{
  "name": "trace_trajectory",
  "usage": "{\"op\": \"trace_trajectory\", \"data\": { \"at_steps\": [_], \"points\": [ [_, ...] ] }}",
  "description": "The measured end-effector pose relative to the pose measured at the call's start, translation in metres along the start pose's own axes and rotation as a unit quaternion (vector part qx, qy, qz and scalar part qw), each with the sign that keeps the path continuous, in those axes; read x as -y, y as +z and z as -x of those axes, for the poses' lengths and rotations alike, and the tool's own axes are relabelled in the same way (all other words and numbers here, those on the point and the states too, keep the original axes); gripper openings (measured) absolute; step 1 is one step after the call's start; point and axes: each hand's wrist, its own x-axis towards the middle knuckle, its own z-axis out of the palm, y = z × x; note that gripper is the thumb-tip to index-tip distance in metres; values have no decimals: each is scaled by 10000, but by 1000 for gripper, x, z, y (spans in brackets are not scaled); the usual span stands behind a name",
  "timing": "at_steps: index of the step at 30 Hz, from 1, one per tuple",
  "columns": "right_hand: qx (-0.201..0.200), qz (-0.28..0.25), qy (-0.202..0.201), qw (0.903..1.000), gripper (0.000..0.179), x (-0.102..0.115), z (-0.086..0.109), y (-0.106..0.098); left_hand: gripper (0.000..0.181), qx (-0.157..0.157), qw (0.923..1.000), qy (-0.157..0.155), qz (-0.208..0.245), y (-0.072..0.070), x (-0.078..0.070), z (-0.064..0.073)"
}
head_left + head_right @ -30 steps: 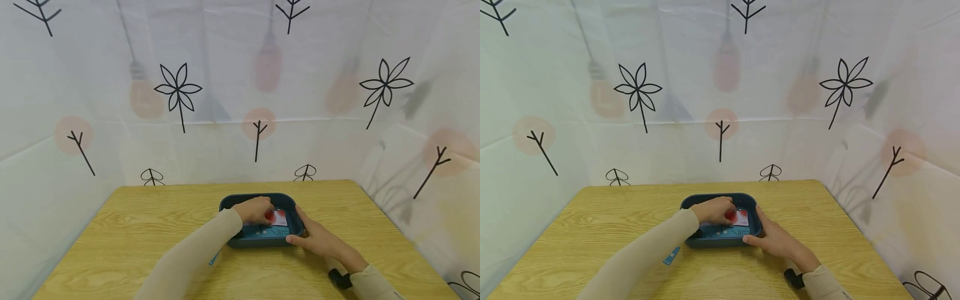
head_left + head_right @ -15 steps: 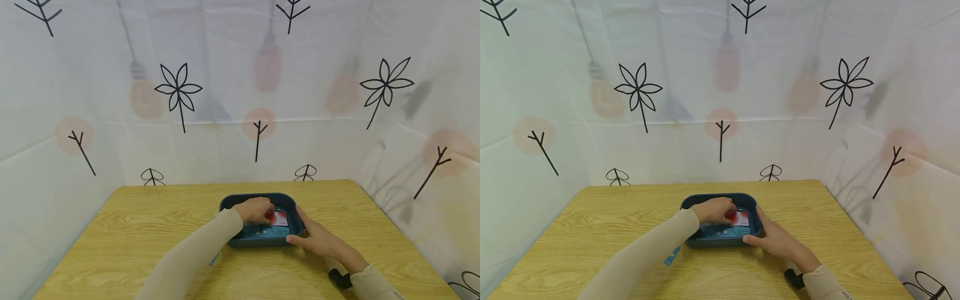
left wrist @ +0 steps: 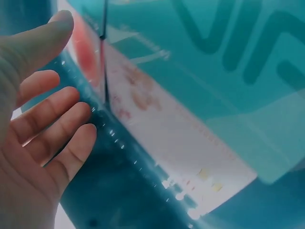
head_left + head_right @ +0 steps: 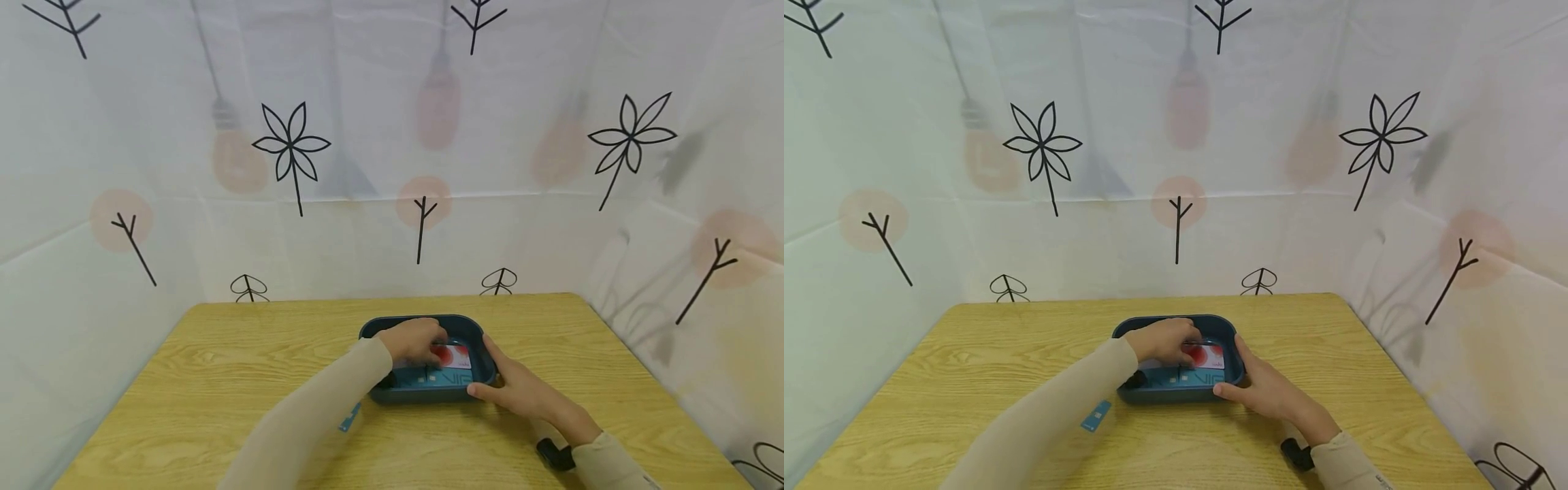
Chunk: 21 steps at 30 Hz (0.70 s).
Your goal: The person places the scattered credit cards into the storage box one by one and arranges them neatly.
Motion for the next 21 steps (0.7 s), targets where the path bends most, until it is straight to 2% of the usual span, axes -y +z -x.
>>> {"op": "trace_trajectory", "data": {
  "at_steps": [6,14,21],
  "points": [
    [-17,12,-5,10000,100,-1,0,1,50,-69,9983,-251,521,-11,5,6],
    [79,-75,15,9999,100,-1,-1,1,48,-282,9976,-125,613,-30,8,26],
    [-47,21,8,10000,99,0,-1,2,48,-612,9956,-31,712,-35,13,49]
  ]
}}
